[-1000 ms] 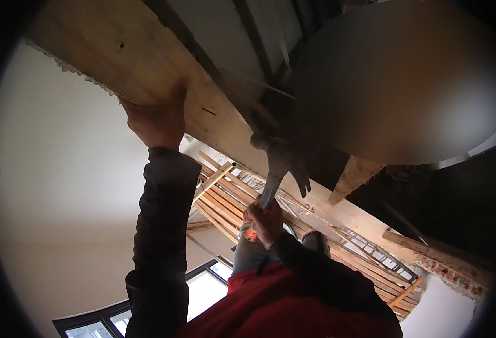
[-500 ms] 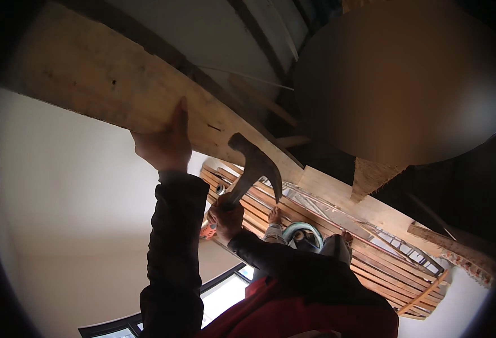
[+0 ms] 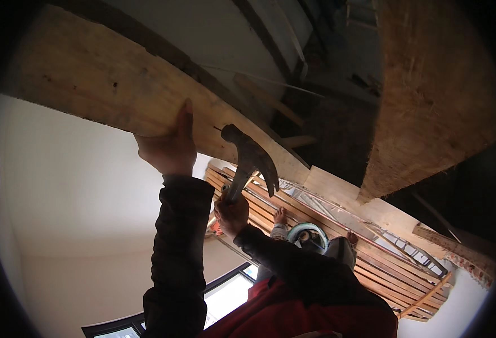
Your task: The person secures a wooden board into an opening in a brick wall by using a hammer and nails. The person stands on a wooden platform and reaches into a bucket to retrieve nails.
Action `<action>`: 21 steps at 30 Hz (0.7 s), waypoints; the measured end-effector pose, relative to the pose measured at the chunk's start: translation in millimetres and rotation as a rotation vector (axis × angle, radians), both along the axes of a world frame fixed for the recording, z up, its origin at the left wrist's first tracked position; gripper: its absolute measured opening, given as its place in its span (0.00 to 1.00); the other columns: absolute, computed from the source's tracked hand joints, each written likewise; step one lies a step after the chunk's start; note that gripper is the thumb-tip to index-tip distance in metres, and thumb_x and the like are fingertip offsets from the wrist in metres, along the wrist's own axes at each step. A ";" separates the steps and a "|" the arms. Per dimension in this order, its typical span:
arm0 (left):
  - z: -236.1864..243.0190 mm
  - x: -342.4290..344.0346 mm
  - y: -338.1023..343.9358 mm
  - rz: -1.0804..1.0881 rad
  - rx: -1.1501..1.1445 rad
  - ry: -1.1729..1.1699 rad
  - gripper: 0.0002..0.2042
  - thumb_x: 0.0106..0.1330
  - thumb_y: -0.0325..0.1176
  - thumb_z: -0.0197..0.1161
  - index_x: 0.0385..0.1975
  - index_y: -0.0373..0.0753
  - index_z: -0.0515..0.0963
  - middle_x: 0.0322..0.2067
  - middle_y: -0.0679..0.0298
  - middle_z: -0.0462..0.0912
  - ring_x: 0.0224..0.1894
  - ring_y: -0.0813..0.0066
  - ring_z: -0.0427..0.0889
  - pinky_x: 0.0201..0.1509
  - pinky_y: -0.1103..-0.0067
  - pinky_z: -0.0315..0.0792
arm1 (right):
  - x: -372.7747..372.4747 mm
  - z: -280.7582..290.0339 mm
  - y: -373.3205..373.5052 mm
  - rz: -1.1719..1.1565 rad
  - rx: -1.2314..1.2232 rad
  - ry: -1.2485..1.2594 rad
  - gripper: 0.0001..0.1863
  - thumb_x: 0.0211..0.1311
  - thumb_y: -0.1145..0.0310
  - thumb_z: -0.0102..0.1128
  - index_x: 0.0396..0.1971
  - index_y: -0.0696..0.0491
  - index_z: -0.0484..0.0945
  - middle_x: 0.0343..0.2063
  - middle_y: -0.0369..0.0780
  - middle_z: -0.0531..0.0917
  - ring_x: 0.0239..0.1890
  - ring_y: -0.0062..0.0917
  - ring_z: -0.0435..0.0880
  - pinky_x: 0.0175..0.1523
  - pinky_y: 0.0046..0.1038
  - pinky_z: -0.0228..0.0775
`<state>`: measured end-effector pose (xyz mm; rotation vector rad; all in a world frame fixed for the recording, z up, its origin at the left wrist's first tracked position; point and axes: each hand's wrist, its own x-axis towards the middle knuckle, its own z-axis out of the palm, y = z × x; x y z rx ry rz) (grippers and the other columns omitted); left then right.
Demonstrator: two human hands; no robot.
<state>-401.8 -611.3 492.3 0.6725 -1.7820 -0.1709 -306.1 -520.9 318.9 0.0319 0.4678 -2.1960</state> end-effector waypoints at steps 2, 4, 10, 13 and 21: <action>0.1 1.3 -0.5 0.003 0.005 0.004 0.36 0.40 0.40 0.82 0.47 0.26 0.71 0.39 0.49 0.83 0.42 0.53 0.85 0.48 0.69 0.77 | -0.6 9.7 9.4 -0.110 -0.047 -0.008 0.12 0.55 0.88 0.53 0.29 0.53 0.67 0.18 0.33 0.69 0.16 0.17 0.68 0.22 0.21 0.61; 2.5 0.7 1.9 0.005 0.006 0.016 0.36 0.41 0.41 0.82 0.47 0.26 0.71 0.39 0.48 0.83 0.42 0.53 0.85 0.48 0.69 0.77 | 1.9 12.0 10.9 -0.327 -0.108 0.017 0.12 0.55 0.88 0.53 0.29 0.53 0.67 0.18 0.34 0.69 0.17 0.17 0.68 0.22 0.21 0.61; 0.5 2.6 -3.7 0.003 -0.092 -0.008 0.36 0.40 0.41 0.81 0.48 0.28 0.71 0.39 0.50 0.83 0.42 0.53 0.85 0.48 0.68 0.77 | -9.4 12.7 2.2 0.035 0.046 -0.021 0.12 0.56 0.86 0.53 0.27 0.52 0.64 0.18 0.34 0.69 0.16 0.15 0.66 0.21 0.20 0.59; 0.6 2.9 -1.0 0.000 -0.023 0.025 0.35 0.41 0.40 0.81 0.48 0.29 0.71 0.39 0.50 0.83 0.42 0.54 0.85 0.47 0.68 0.78 | 0.4 7.4 4.3 -0.130 -0.043 -0.033 0.11 0.57 0.86 0.52 0.28 0.52 0.65 0.19 0.34 0.69 0.16 0.15 0.67 0.21 0.20 0.60; -1.8 1.0 0.5 0.012 0.006 -0.013 0.36 0.42 0.40 0.80 0.49 0.29 0.70 0.39 0.50 0.83 0.42 0.53 0.85 0.47 0.68 0.78 | -14.8 5.9 18.8 0.053 0.060 0.022 0.10 0.56 0.85 0.49 0.29 0.52 0.66 0.17 0.33 0.67 0.15 0.17 0.66 0.20 0.23 0.60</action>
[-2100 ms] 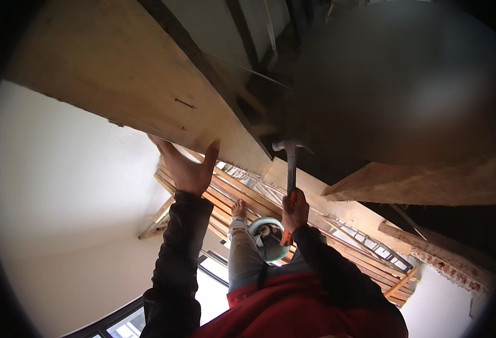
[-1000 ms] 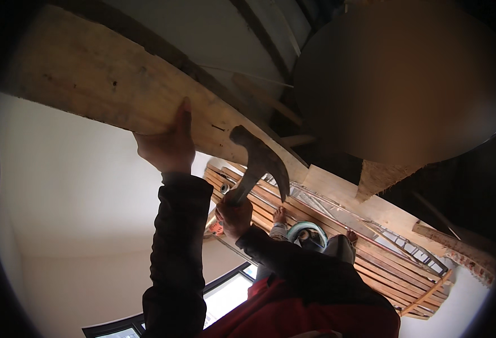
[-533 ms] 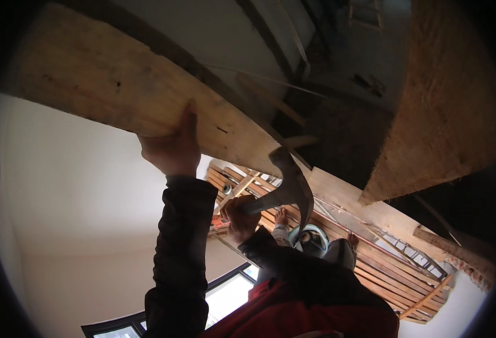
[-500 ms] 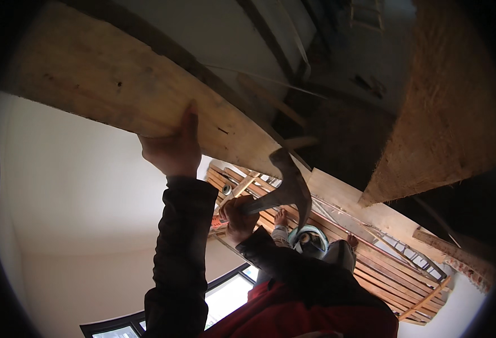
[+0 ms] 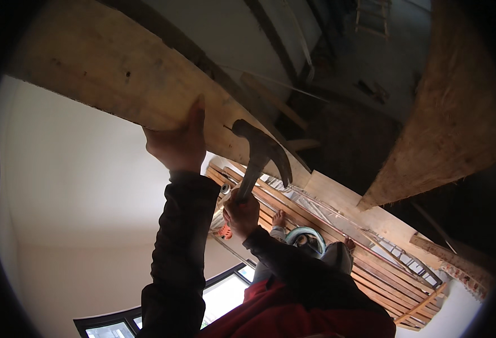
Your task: The person secures a wooden board into an opening in a brick wall by using a hammer and nails. The person stands on a wooden platform and reaches into a bucket to retrieve nails.
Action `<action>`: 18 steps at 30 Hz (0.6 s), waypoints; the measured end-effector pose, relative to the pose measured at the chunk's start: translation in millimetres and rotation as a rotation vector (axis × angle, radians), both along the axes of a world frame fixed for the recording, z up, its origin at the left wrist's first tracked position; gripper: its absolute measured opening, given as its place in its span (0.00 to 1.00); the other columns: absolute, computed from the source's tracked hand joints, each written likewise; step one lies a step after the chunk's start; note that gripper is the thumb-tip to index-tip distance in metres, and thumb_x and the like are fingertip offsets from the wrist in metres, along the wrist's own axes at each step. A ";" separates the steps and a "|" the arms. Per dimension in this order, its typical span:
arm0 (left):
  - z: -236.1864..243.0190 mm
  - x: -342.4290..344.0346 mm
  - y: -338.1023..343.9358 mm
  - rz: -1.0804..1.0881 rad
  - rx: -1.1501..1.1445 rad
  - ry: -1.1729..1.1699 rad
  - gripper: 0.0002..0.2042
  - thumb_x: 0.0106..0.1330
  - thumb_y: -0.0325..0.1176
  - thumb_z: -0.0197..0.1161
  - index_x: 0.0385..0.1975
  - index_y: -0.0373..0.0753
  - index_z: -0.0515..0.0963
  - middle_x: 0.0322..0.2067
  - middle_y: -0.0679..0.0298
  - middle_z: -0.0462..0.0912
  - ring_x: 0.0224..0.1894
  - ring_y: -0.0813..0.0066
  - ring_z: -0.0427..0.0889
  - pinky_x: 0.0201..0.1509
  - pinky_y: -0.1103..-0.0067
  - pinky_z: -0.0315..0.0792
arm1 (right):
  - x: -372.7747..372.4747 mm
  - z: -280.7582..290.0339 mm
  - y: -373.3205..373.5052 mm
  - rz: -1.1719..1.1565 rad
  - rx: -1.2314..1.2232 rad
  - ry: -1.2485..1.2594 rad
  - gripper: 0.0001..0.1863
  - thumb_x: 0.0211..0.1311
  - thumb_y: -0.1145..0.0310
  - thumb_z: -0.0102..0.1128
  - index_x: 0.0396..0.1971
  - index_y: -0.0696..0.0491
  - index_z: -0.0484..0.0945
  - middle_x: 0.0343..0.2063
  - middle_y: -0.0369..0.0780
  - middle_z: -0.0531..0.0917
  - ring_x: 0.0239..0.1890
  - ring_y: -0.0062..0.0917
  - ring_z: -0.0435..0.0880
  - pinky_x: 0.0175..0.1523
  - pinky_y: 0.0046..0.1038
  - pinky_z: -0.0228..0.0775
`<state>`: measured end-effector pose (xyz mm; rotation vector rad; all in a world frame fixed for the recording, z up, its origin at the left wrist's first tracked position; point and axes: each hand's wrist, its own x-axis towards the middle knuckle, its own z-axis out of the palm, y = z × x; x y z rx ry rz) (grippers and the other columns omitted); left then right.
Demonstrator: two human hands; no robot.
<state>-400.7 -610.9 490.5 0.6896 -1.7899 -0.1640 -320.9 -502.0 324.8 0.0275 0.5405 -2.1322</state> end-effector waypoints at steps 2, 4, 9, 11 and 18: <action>0.4 4.7 -1.0 0.005 0.006 0.003 0.36 0.42 0.41 0.80 0.49 0.29 0.70 0.39 0.49 0.83 0.42 0.53 0.85 0.47 0.68 0.78 | 5.9 -0.7 5.6 -0.025 -0.047 0.035 0.09 0.57 0.84 0.49 0.29 0.51 0.65 0.17 0.33 0.66 0.14 0.18 0.64 0.20 0.24 0.59; 3.6 3.6 -0.1 0.001 0.003 0.006 0.36 0.42 0.41 0.80 0.48 0.28 0.71 0.38 0.49 0.83 0.42 0.53 0.85 0.47 0.67 0.77 | 14.2 -1.5 -1.3 -0.374 -0.236 0.088 0.09 0.58 0.84 0.47 0.28 0.51 0.64 0.16 0.33 0.64 0.14 0.19 0.63 0.20 0.25 0.58; 0.9 -1.3 0.5 -0.023 0.010 0.032 0.35 0.42 0.41 0.80 0.47 0.28 0.71 0.38 0.48 0.83 0.42 0.52 0.85 0.47 0.67 0.77 | -5.7 1.6 4.2 0.048 0.024 -0.036 0.12 0.55 0.88 0.51 0.27 0.53 0.66 0.16 0.33 0.66 0.13 0.17 0.64 0.19 0.23 0.59; -0.2 2.1 -0.7 -0.016 0.006 0.033 0.35 0.42 0.41 0.80 0.47 0.28 0.72 0.38 0.48 0.83 0.42 0.52 0.85 0.46 0.67 0.77 | -1.3 0.1 13.0 -0.011 -0.021 -0.014 0.11 0.55 0.87 0.51 0.28 0.52 0.65 0.16 0.34 0.66 0.14 0.18 0.64 0.20 0.24 0.59; -0.2 -1.0 -0.9 -0.054 -0.015 0.044 0.34 0.43 0.40 0.80 0.47 0.28 0.72 0.38 0.48 0.83 0.41 0.52 0.85 0.46 0.67 0.78 | -2.3 0.7 6.3 0.058 0.017 -0.023 0.10 0.56 0.86 0.51 0.26 0.52 0.66 0.15 0.31 0.66 0.13 0.14 0.64 0.19 0.21 0.59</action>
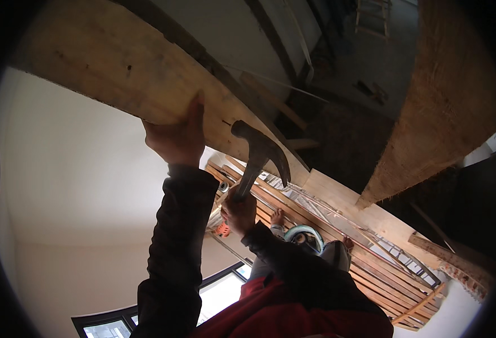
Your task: The person secures a wooden board into an opening in a brick wall by using a hammer and nails. The person stands on a wooden platform and reaches into a bucket to retrieve nails.
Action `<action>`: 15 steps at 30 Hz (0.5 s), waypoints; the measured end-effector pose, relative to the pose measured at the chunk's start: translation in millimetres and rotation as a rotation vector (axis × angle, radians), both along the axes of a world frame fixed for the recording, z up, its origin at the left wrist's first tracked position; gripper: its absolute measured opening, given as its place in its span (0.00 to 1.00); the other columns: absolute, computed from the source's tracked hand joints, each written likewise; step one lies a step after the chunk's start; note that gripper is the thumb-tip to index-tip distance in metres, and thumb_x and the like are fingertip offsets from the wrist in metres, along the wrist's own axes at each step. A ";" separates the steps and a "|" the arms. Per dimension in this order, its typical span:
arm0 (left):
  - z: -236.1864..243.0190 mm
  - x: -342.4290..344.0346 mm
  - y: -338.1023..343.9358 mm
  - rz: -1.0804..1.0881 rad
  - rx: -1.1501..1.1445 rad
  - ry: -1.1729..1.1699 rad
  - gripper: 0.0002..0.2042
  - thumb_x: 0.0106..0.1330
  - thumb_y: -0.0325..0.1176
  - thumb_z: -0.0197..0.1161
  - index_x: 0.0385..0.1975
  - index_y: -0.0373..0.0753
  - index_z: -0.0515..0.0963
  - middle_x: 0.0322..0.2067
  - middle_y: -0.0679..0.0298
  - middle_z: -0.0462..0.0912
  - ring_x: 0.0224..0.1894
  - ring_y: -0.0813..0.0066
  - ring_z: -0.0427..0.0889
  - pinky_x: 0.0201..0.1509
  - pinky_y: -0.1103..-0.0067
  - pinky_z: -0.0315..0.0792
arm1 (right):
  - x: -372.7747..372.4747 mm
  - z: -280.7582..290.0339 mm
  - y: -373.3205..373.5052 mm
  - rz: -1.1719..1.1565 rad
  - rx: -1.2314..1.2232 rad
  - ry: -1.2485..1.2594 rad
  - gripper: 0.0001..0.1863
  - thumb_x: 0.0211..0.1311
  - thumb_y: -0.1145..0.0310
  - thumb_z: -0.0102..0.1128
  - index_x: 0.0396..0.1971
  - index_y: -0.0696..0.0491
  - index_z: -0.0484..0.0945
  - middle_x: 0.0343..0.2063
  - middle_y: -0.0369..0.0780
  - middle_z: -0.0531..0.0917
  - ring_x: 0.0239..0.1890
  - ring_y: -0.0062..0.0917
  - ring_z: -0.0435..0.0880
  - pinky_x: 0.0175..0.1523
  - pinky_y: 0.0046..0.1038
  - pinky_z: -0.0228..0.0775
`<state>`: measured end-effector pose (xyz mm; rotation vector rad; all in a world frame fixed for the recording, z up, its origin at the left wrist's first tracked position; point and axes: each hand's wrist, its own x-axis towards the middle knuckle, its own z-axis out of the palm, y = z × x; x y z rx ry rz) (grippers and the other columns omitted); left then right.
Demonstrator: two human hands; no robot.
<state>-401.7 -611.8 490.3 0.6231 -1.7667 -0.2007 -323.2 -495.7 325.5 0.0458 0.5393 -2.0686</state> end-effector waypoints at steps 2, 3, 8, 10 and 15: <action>-0.5 2.1 1.0 0.015 0.012 -0.008 0.34 0.43 0.40 0.80 0.47 0.29 0.72 0.39 0.48 0.83 0.41 0.52 0.85 0.46 0.67 0.78 | -7.1 -3.4 11.8 0.076 0.020 0.117 0.09 0.59 0.83 0.48 0.28 0.52 0.64 0.15 0.32 0.64 0.15 0.18 0.64 0.22 0.24 0.59; 0.5 1.7 1.6 0.025 0.021 -0.020 0.34 0.43 0.40 0.80 0.47 0.29 0.72 0.39 0.48 0.83 0.41 0.52 0.85 0.46 0.67 0.78 | -6.0 0.8 15.5 0.020 -0.011 0.085 0.09 0.59 0.83 0.48 0.29 0.52 0.64 0.15 0.32 0.64 0.15 0.18 0.64 0.22 0.24 0.59; 0.9 6.7 3.1 0.030 0.029 0.000 0.34 0.42 0.39 0.80 0.47 0.29 0.72 0.38 0.49 0.83 0.41 0.52 0.85 0.46 0.67 0.78 | 19.9 -14.5 -8.3 -0.233 -0.119 0.048 0.11 0.57 0.86 0.47 0.29 0.51 0.64 0.15 0.33 0.64 0.17 0.17 0.65 0.23 0.23 0.60; 0.8 2.4 3.2 0.008 0.038 0.006 0.34 0.42 0.39 0.80 0.47 0.29 0.72 0.38 0.49 0.83 0.41 0.52 0.85 0.46 0.67 0.78 | -2.3 -9.0 -1.3 0.114 0.013 0.051 0.12 0.56 0.87 0.47 0.27 0.51 0.64 0.15 0.32 0.64 0.17 0.18 0.66 0.24 0.23 0.60; 1.9 4.2 3.6 0.047 0.029 -0.016 0.35 0.42 0.39 0.80 0.48 0.29 0.71 0.39 0.48 0.83 0.41 0.51 0.85 0.46 0.67 0.78 | -2.4 3.2 15.7 -0.172 -0.120 0.139 0.12 0.56 0.86 0.47 0.24 0.50 0.63 0.15 0.33 0.63 0.17 0.19 0.65 0.23 0.23 0.60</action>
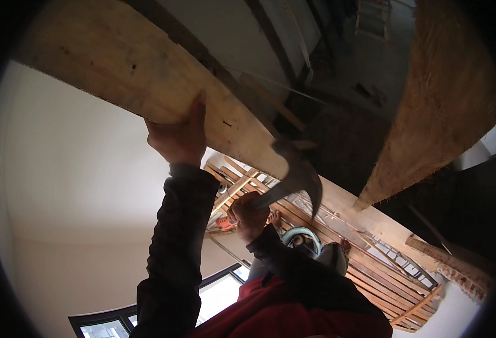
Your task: The person secures a wooden board into an opening in a brick wall by using a hammer and nails. The person stands on a wooden platform and reaches into a bucket to retrieve nails.
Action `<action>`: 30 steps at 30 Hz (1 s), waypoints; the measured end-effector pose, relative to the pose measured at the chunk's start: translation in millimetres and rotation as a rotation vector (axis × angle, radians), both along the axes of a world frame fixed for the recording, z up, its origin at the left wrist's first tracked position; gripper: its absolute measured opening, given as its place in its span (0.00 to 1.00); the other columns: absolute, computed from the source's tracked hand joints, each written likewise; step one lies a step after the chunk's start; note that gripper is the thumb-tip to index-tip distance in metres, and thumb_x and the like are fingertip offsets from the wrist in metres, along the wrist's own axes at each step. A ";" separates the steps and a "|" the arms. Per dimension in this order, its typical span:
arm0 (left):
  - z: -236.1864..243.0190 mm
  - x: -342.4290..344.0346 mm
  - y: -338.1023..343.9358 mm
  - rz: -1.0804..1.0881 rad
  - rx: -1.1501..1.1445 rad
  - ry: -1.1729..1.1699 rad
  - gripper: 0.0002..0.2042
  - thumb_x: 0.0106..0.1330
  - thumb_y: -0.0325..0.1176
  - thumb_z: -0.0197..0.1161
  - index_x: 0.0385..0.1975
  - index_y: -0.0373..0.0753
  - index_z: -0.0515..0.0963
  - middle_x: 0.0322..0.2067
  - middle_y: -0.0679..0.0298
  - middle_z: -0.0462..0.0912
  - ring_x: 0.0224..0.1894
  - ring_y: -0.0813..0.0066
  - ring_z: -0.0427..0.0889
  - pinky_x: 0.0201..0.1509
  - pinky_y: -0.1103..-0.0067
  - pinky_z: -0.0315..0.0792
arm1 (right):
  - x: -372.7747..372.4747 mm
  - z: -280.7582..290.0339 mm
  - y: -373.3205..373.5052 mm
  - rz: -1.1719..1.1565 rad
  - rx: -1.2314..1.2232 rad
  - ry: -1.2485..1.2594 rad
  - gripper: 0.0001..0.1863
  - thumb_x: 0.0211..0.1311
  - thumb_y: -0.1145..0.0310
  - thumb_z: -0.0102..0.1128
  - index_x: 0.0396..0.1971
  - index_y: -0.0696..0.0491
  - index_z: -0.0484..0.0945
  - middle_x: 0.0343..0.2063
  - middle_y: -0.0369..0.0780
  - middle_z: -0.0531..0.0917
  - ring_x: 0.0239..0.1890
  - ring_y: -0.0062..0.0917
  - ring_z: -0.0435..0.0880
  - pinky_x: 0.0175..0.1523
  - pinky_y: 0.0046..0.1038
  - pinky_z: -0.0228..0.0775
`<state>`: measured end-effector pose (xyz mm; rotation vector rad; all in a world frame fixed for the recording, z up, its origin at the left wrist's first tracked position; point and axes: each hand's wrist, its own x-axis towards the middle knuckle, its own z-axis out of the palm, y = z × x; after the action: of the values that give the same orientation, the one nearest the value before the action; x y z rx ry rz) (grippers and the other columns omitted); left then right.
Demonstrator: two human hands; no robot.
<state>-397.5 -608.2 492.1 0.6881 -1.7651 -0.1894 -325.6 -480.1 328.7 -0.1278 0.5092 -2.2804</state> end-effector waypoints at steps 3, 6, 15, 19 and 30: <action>3.3 -4.8 0.2 -0.045 -0.007 0.009 0.35 0.42 0.39 0.80 0.48 0.29 0.71 0.38 0.48 0.83 0.41 0.51 0.85 0.46 0.67 0.78 | 6.1 -4.0 -19.3 -0.140 0.017 0.012 0.11 0.58 0.83 0.49 0.24 0.50 0.62 0.14 0.34 0.64 0.16 0.20 0.64 0.23 0.24 0.60; 0.4 -3.6 -0.6 -0.034 0.016 0.013 0.35 0.42 0.39 0.80 0.48 0.29 0.71 0.38 0.48 0.83 0.41 0.50 0.85 0.46 0.67 0.78 | -9.0 -3.4 -6.9 0.265 0.175 -0.025 0.11 0.58 0.83 0.49 0.26 0.50 0.62 0.14 0.35 0.65 0.16 0.20 0.65 0.24 0.25 0.61; 2.6 -6.3 1.1 -0.035 -0.002 0.020 0.34 0.42 0.38 0.80 0.48 0.28 0.72 0.37 0.47 0.83 0.40 0.50 0.85 0.45 0.67 0.78 | -4.1 -8.0 -21.2 0.240 0.199 -0.070 0.10 0.53 0.85 0.48 0.24 0.52 0.63 0.15 0.34 0.64 0.14 0.18 0.64 0.20 0.24 0.58; -0.5 2.3 -2.7 -0.015 0.012 0.027 0.34 0.42 0.38 0.79 0.48 0.28 0.72 0.37 0.48 0.83 0.39 0.50 0.85 0.44 0.67 0.78 | -4.2 -2.4 -7.6 0.098 0.032 -0.064 0.09 0.53 0.84 0.49 0.24 0.53 0.63 0.14 0.34 0.64 0.13 0.19 0.64 0.20 0.24 0.57; 2.8 5.8 0.3 0.044 0.078 -0.028 0.35 0.43 0.41 0.80 0.48 0.26 0.72 0.40 0.49 0.84 0.42 0.55 0.85 0.49 0.70 0.78 | 10.5 -3.9 -12.5 -0.051 -0.048 -0.027 0.08 0.55 0.84 0.48 0.25 0.54 0.65 0.14 0.34 0.65 0.13 0.19 0.64 0.20 0.25 0.59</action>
<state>-391.7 -607.9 494.9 0.7890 -1.7750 -0.2204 -315.1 -492.5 324.8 -0.1086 0.4489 -2.3413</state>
